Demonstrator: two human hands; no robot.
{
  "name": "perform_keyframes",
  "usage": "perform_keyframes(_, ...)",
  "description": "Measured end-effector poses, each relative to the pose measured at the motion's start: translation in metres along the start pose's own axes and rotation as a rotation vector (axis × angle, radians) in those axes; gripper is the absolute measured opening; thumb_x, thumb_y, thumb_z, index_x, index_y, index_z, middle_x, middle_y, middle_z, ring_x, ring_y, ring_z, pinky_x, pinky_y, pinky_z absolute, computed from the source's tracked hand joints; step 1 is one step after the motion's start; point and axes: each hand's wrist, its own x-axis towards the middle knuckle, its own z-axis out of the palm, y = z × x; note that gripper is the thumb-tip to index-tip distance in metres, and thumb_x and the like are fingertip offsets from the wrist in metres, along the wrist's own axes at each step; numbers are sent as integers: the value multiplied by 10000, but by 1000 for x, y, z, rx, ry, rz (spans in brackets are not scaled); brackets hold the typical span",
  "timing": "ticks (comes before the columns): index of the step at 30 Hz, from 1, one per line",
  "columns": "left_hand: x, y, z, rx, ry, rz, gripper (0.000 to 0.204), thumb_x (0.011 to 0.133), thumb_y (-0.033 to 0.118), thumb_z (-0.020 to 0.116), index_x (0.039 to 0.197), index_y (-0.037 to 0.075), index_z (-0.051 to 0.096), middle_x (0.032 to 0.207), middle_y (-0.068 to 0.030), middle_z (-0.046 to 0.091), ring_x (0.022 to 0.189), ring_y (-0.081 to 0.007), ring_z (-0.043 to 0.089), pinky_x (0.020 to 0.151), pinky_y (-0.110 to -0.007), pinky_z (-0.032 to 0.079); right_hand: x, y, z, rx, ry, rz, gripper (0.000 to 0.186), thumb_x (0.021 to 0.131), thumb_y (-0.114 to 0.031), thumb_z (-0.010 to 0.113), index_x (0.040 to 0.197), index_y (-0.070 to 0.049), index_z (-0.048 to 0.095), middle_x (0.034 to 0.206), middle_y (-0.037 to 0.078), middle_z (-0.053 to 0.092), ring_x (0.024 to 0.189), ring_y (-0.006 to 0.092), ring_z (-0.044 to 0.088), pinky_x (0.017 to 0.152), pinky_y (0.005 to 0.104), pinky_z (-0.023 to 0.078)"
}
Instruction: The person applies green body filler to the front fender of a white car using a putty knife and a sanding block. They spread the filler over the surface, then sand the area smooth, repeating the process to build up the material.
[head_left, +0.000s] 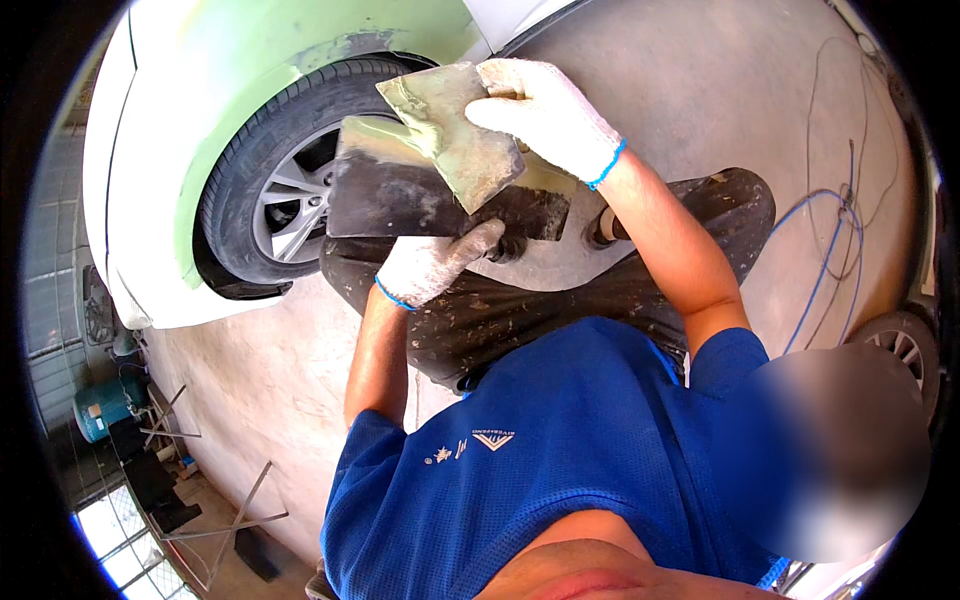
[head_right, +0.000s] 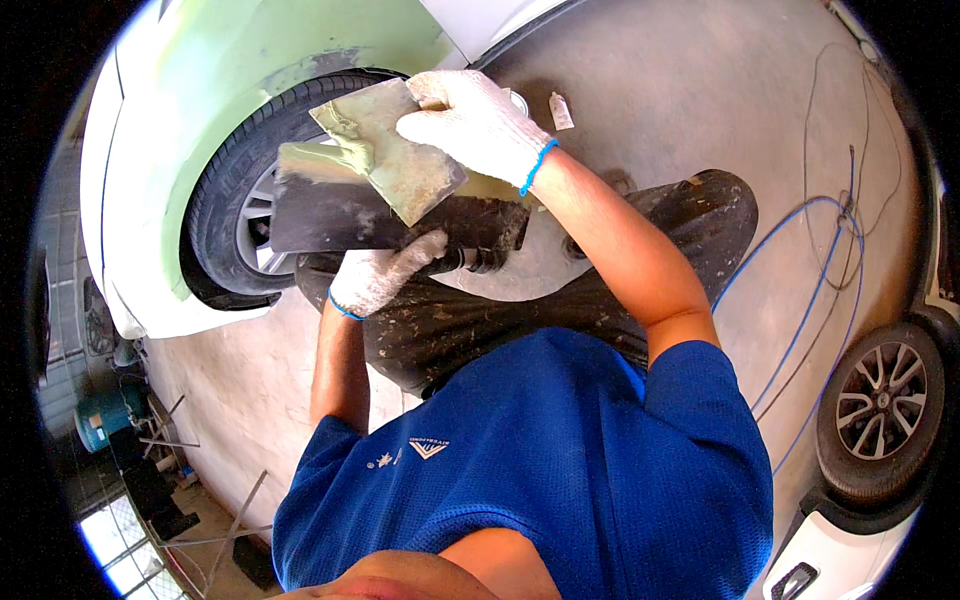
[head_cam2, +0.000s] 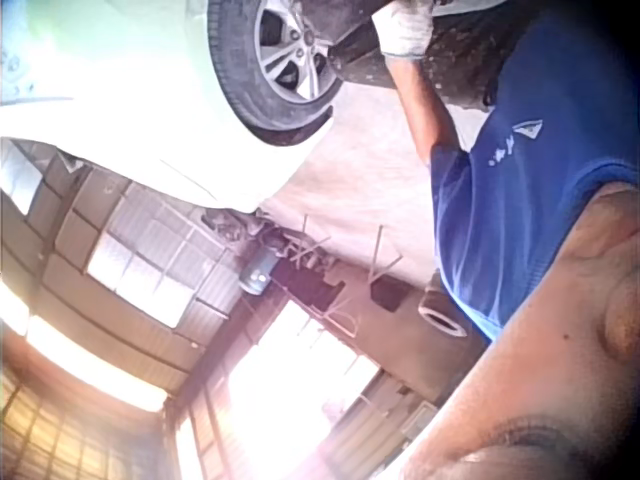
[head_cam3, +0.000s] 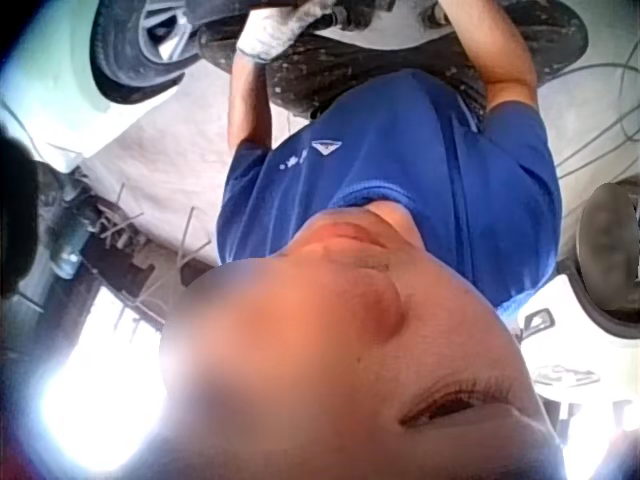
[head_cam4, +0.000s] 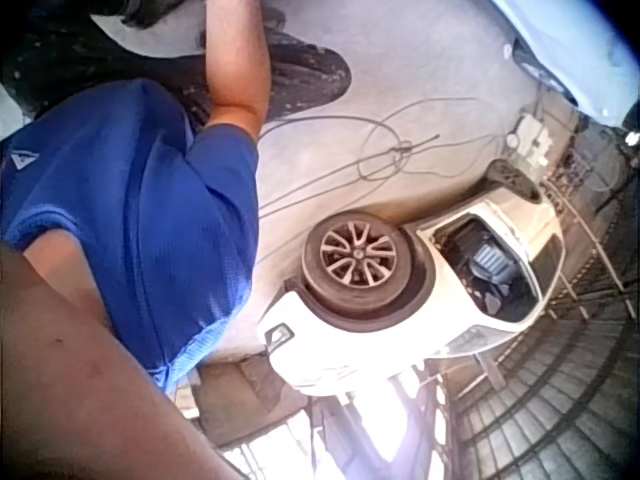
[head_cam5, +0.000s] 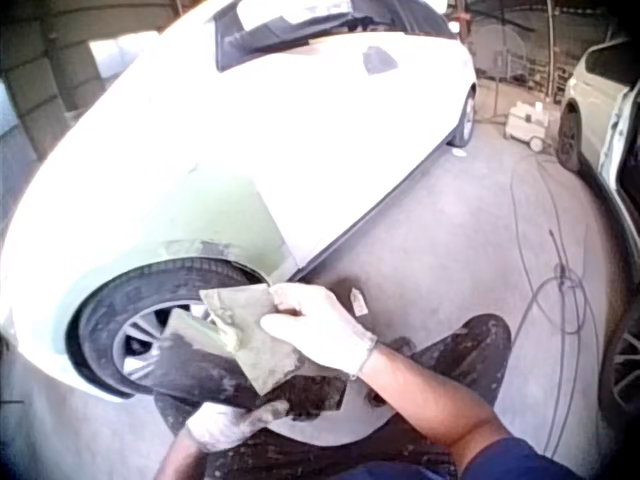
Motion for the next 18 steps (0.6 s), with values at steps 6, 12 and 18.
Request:
perform_keyframes(6, 3, -32, 21, 160, -41, 111, 498, 928, 232, 750, 1329, -14, 588, 1260, -181, 663, 1160, -308, 616, 1023, -406, 485, 4, 10, 0, 177, -70, 47, 367, 880, -154, 723, 1192, 35, 684, 1014, 73, 743, 918, 121, 665, 820, 284, 536)
perform_keyframes(12, 20, -134, 6, 78, -130, -214, 354, 931, 134, 714, 1235, -22, 622, 996, -86, 689, 809, -187, 659, 705, -363, 572, 2, 58, -71, 668, 93, 57, 275, 935, -38, 619, 1202, -44, 683, 1256, 192, 669, 1119, 325, 667, 981, 423, 544)
perform_keyframes(18, 109, -268, -14, -120, 167, -397, 411, 938, 284, 751, 1188, -32, 668, 1058, -89, 721, 842, -142, 680, 757, -333, 576, -7, 112, -156, 672, 227, 164, 319, 906, 70, 625, 1214, 10, 680, 1241, 121, 691, 1108, 245, 663, 998, 380, 514)
